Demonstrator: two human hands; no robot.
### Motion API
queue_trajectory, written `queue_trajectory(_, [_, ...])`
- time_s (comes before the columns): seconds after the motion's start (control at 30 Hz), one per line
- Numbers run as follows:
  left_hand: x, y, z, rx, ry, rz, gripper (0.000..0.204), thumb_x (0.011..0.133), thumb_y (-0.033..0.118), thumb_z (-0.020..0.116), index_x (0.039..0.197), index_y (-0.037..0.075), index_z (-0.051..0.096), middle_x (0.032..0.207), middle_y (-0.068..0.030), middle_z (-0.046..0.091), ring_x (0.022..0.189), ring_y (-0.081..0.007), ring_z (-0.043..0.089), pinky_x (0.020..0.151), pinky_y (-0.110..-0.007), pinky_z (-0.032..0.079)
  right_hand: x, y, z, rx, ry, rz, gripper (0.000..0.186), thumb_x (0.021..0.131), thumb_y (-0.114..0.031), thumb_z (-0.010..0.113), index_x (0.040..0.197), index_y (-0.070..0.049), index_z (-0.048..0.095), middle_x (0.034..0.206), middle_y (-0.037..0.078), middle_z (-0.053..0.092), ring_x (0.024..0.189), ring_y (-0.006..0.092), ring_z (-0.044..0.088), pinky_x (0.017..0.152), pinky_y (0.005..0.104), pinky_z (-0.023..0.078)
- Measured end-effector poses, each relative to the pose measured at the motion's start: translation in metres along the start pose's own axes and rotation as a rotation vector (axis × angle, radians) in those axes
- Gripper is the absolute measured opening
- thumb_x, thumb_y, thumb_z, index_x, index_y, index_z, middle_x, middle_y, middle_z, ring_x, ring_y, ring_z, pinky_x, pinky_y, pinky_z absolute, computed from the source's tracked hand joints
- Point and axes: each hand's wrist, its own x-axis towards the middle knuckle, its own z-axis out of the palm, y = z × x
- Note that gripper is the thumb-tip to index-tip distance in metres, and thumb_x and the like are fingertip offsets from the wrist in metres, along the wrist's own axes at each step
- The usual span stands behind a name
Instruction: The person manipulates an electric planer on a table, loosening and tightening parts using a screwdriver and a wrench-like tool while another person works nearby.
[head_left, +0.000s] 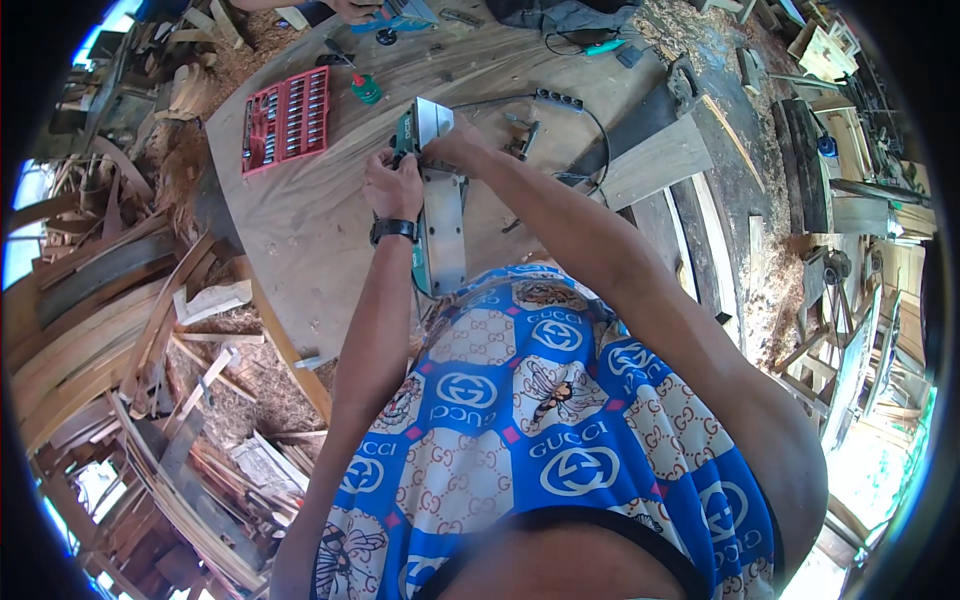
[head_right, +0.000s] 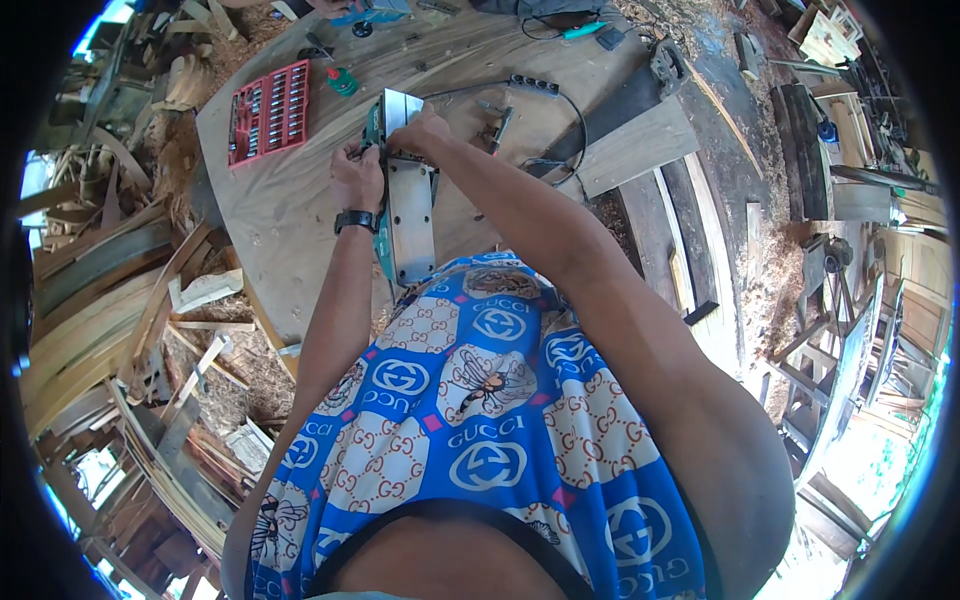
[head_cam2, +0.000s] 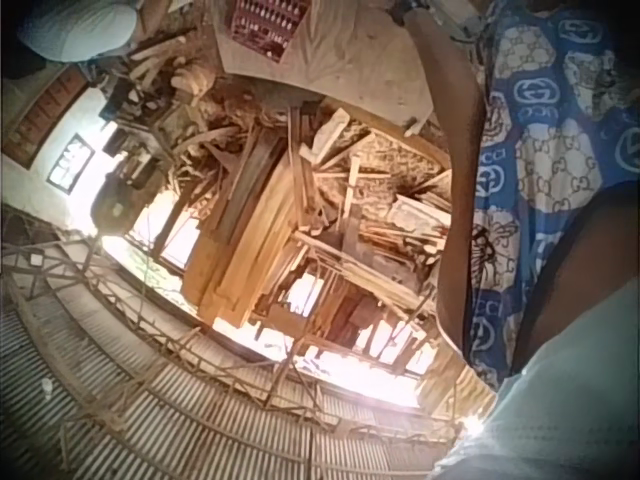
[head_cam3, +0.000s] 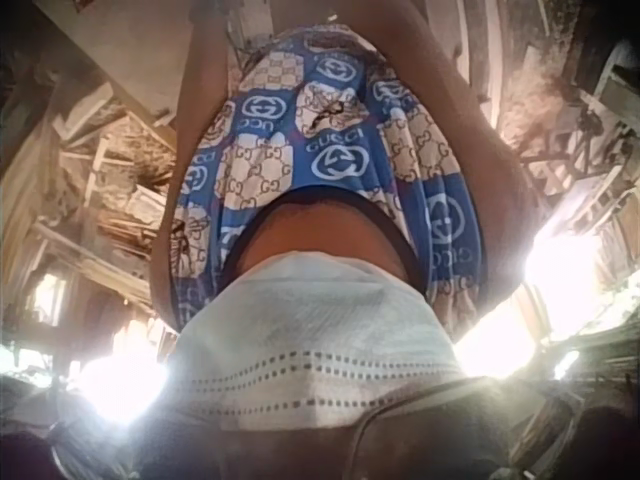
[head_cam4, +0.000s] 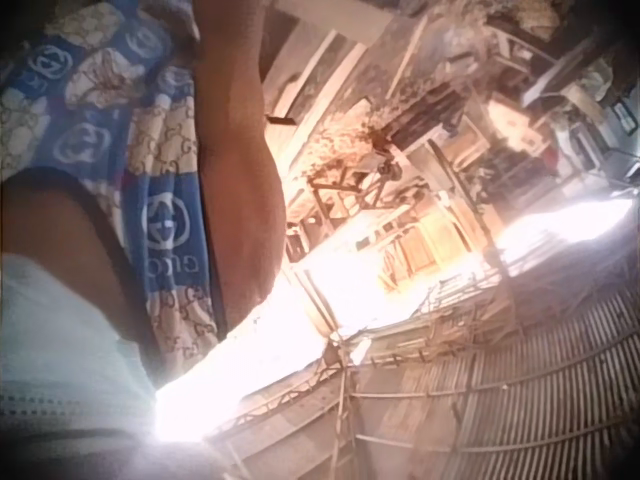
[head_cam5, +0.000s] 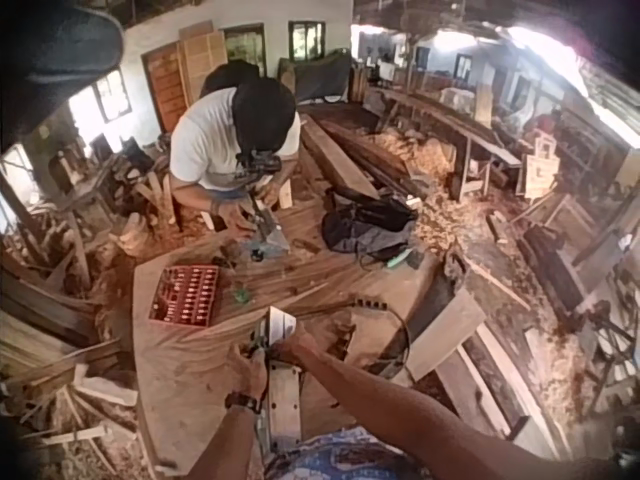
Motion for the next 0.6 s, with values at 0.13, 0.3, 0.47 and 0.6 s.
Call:
queue_trajectory(0.13, [0.0,-0.004,0.001,-0.009,-0.005,-0.006,0.04,0.087,0.023,0.074,0.113,-0.005,0.065,0.101,-0.0192,0.075,0.092,-0.0278,0.076,0.083,-0.037,0.058,-0.005,0.0,-0.007,0.044,-0.034,-0.001,0.109,0.061,-0.036,0.09,0.15,-0.001,0.037,0.136,0.022,0.063,0.125,0.0339,0.064,0.099,0.0398,0.056])
queue_trajectory(0.3, [0.0,-0.003,0.0,-0.039,0.006,-0.026,0.035,0.085,0.021,0.073,0.111,-0.003,0.067,0.105,-0.0194,0.075,0.095,-0.031,0.074,0.086,-0.04,0.057,0.0,0.006,-0.003,0.035,0.028,-0.027,0.106,0.061,-0.034,0.09,0.148,0.0,0.04,0.132,0.021,0.065,0.121,0.0325,0.065,0.096,0.04,0.057])
queue_trajectory(0.47, [-0.002,0.011,-0.001,-0.042,0.005,-0.03,0.032,0.085,0.019,0.072,0.109,-0.002,0.069,0.107,-0.0204,0.074,0.096,-0.0344,0.074,0.086,-0.042,0.057,0.017,0.005,-0.009,0.065,-0.024,0.078,0.082,0.061,-0.028,0.09,0.134,-0.003,0.06,0.131,0.02,0.066,0.119,0.0304,0.067,0.093,0.0409,0.059])
queue_trajectory(0.6, [0.0,0.016,0.0,-0.039,-0.007,-0.04,0.03,0.085,0.018,0.072,0.107,-0.003,0.068,0.103,-0.0207,0.074,0.095,-0.0346,0.074,0.086,-0.042,0.058,0.062,0.034,-0.024,-0.164,-0.436,-0.429,0.058,0.064,-0.022,0.09,0.118,-0.01,0.074,0.131,0.016,0.066,0.114,0.0288,0.068,0.085,0.0425,0.06])
